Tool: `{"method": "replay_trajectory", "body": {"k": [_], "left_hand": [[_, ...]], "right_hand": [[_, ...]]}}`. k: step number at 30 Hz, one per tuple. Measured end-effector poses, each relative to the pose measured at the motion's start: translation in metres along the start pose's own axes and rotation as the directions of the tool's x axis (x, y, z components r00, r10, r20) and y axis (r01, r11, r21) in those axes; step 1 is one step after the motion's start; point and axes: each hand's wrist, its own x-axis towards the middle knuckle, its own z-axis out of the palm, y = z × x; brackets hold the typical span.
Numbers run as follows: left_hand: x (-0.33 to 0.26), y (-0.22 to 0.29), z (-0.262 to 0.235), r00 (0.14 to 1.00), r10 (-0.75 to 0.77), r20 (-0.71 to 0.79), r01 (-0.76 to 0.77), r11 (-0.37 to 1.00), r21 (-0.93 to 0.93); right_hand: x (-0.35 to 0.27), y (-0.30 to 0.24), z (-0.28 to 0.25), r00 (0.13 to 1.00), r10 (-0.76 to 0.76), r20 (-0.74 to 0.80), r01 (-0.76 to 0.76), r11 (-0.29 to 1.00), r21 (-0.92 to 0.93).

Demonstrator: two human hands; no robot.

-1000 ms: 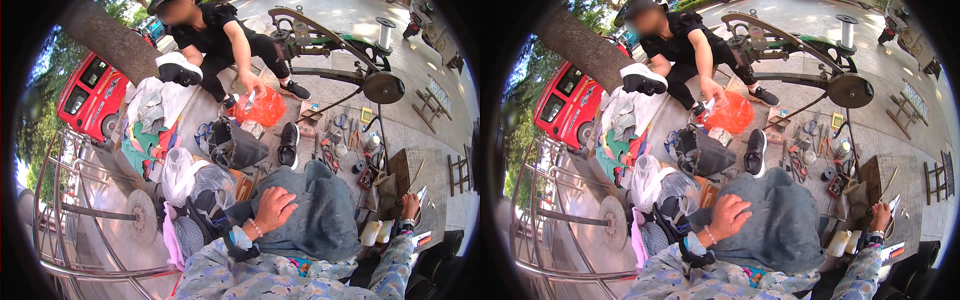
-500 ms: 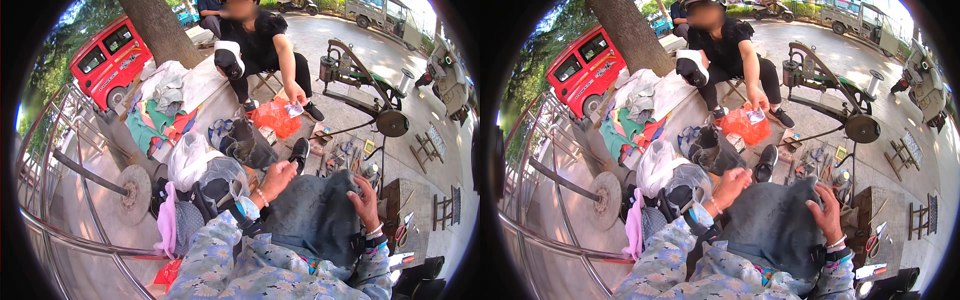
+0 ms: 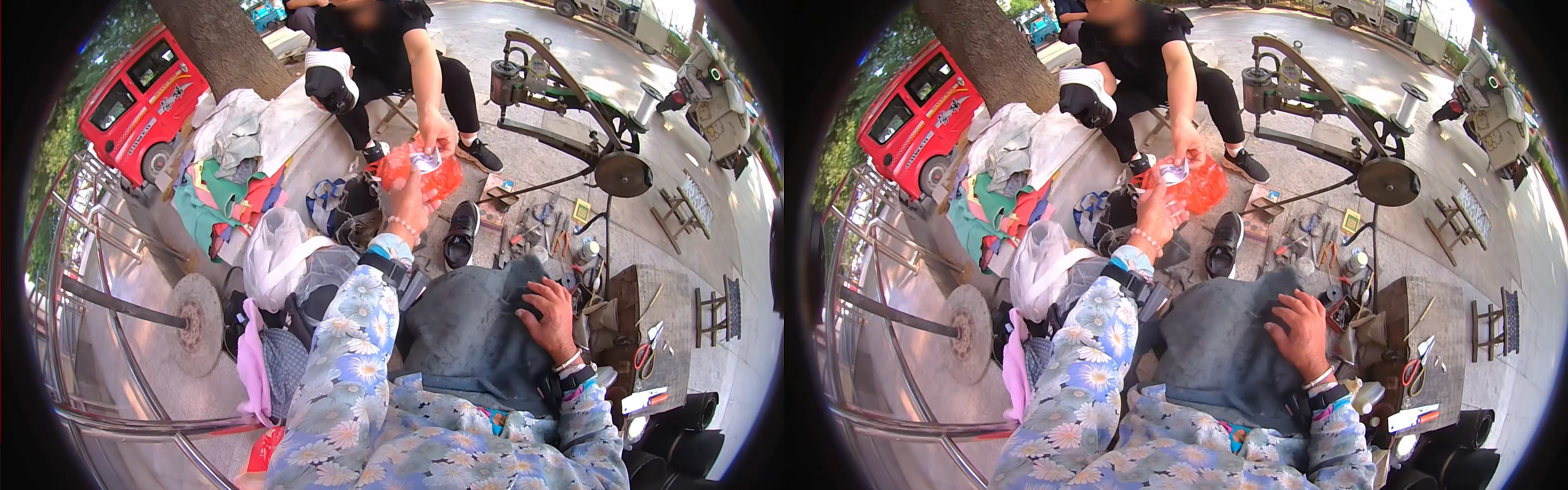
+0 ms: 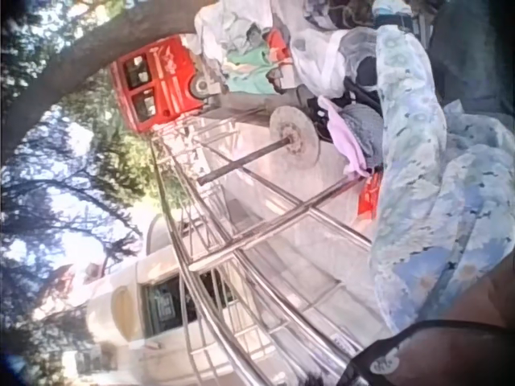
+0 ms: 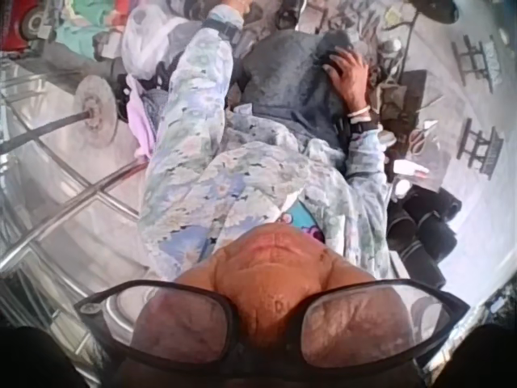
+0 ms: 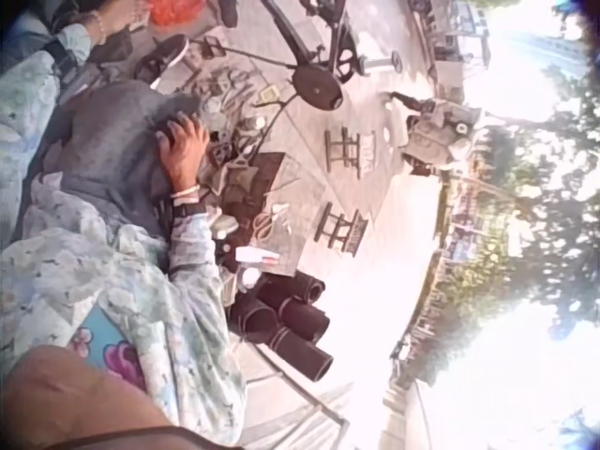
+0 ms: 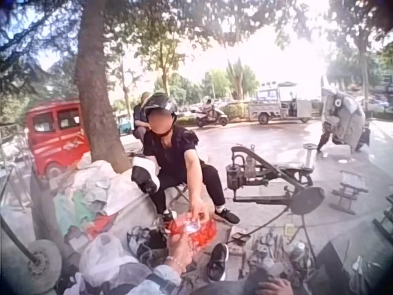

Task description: Applying glue to a shoe sole and handling payment at a repair stall.

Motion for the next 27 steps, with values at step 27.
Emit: {"method": "replay_trajectory", "body": {"k": [27], "left_hand": [[-0.175, -0.018, -0.061, 0.744, -0.118, 0.658, -0.276, 0.842, 0.464]], "right_hand": [[0.037, -0.073, 0.01, 0.924, 0.191, 0.331, -0.359, 0.136, 0.923]]}}
